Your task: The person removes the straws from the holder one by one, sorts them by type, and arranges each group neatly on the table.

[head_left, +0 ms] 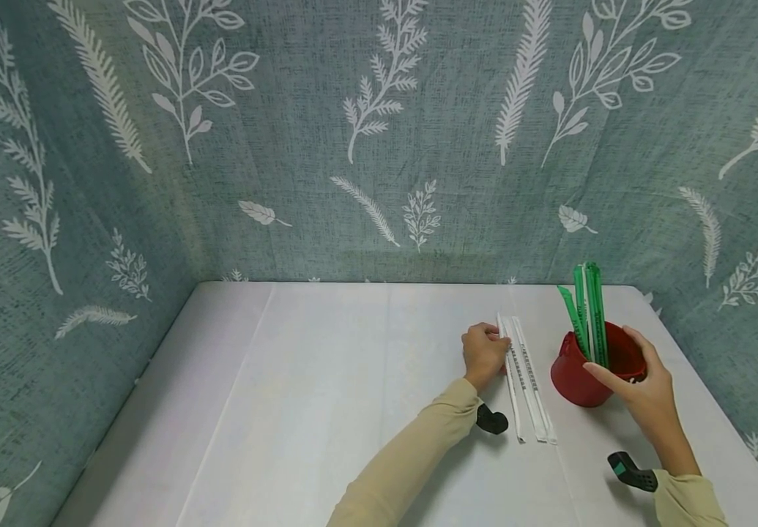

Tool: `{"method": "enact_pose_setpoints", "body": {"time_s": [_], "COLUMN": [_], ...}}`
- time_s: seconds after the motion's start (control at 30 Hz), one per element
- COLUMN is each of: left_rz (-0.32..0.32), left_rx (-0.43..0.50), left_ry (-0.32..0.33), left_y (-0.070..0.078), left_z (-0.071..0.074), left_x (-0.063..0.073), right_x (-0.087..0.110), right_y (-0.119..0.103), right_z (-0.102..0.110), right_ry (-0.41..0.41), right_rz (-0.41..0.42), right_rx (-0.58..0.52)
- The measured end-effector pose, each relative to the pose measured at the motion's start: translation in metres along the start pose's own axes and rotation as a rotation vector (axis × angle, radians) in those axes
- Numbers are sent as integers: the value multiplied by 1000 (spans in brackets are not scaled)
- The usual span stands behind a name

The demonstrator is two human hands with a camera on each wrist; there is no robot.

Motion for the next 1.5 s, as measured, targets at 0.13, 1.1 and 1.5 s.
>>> {"method": "enact_pose_setpoints", "body": {"time_s": [0.13, 1.1, 1.5], "left_rz": [-25, -240, -201], "left_rx": [-12, -306, -216], "left_ry": [15, -109, -96], "left_y": [0, 4, 4], "left_z": [3, 11, 7], "left_x": [-1, -5, -5], "right_x": [0, 0, 0], "right_y": [2, 0, -1], "right_z": [-1, 0, 0], "right_ry": [8, 5, 0], "right_rz": [-9, -2, 3], "right_rx": [9, 0, -2]}}
Point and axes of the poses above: each hand's wrist, its own x-axis away from the middle knuckle, its own z-axis out of the back of the hand, y = z × x, the point moved 1 cm from there along -x, towards the middle knuckle, and after that the axes turned 6 degrees about y, right-handed, at the moved point
